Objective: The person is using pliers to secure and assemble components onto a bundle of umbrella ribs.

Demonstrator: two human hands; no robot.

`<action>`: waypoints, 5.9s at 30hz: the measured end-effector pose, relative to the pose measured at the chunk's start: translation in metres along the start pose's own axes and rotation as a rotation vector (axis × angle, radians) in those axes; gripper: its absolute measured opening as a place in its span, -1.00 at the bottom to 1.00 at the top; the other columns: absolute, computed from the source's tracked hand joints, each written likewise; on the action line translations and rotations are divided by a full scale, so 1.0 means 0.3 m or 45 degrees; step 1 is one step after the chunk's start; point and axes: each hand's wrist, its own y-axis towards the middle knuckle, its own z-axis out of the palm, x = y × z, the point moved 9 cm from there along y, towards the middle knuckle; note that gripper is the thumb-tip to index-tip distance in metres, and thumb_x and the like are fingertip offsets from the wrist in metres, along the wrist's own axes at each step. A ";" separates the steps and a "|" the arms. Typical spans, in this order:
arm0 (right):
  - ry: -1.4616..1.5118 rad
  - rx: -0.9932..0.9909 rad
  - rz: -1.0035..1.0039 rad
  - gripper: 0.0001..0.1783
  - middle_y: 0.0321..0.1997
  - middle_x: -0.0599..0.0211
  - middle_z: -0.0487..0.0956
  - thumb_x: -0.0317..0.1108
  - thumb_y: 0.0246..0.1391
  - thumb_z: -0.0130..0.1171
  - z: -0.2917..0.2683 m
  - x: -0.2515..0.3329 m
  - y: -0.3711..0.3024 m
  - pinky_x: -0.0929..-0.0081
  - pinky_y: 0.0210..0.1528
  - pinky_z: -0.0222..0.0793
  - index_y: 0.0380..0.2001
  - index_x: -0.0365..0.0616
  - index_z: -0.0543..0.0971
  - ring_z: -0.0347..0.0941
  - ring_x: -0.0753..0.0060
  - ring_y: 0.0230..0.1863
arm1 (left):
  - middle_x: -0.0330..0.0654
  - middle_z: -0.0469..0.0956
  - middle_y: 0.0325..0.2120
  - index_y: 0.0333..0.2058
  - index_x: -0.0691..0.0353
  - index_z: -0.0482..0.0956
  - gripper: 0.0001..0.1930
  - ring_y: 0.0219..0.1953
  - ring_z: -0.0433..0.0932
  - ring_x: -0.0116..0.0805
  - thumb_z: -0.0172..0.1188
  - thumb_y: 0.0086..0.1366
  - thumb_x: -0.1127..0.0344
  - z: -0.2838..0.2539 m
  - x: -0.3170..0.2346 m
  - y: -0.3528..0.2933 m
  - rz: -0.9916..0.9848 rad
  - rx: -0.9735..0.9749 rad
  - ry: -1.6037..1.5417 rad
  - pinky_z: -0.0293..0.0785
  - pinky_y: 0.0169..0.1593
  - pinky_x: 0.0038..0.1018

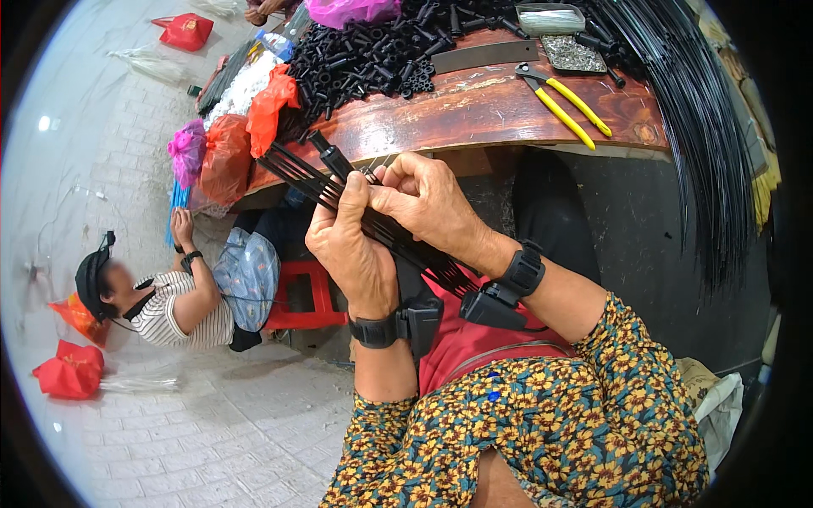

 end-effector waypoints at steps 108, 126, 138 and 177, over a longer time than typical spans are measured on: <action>0.318 0.407 0.363 -0.73 -0.62 0.62 0.46 -0.25 -0.20 0.49 0.138 -0.082 0.081 0.79 -0.67 0.13 -0.46 -0.12 0.63 0.33 0.79 -0.65 | -0.13 0.51 -0.44 -0.12 0.33 0.45 -0.55 -0.13 0.53 -0.13 -0.01 0.38 -0.02 -0.097 0.102 0.102 -0.201 0.209 -0.466 0.45 0.08 -0.18; 0.241 0.498 0.401 -0.63 -0.70 0.48 0.48 -0.10 -0.31 0.54 0.088 -0.082 0.109 0.75 -0.73 0.12 -0.65 -0.13 0.59 0.36 0.70 -0.72 | 0.01 0.51 -0.14 -0.12 0.35 0.46 -0.56 -0.02 0.45 -0.16 0.00 0.39 0.00 0.014 0.091 0.075 -0.321 0.499 -0.652 0.34 0.10 -0.21; 0.044 0.564 0.200 -0.38 -0.41 0.40 0.54 -0.21 -0.51 0.62 0.026 0.043 0.161 0.58 -0.21 0.35 -0.31 -0.21 0.55 0.45 0.53 -0.32 | -0.07 0.57 -0.34 -0.12 0.36 0.46 -0.52 -0.32 0.58 -0.18 -0.05 0.40 -0.03 0.038 0.066 0.029 -0.362 0.315 -0.270 0.53 -0.29 -0.31; -0.813 0.483 -0.808 -0.78 -0.39 0.15 0.48 -0.27 0.00 0.20 0.035 0.286 0.000 0.25 -0.33 0.37 -0.42 -0.22 0.49 0.46 0.07 -0.35 | -0.29 0.26 -0.79 0.01 0.44 0.38 -0.38 -0.85 0.18 -0.52 -0.06 0.38 -0.13 0.043 0.068 0.001 -0.133 0.302 -0.303 0.08 -0.79 -0.59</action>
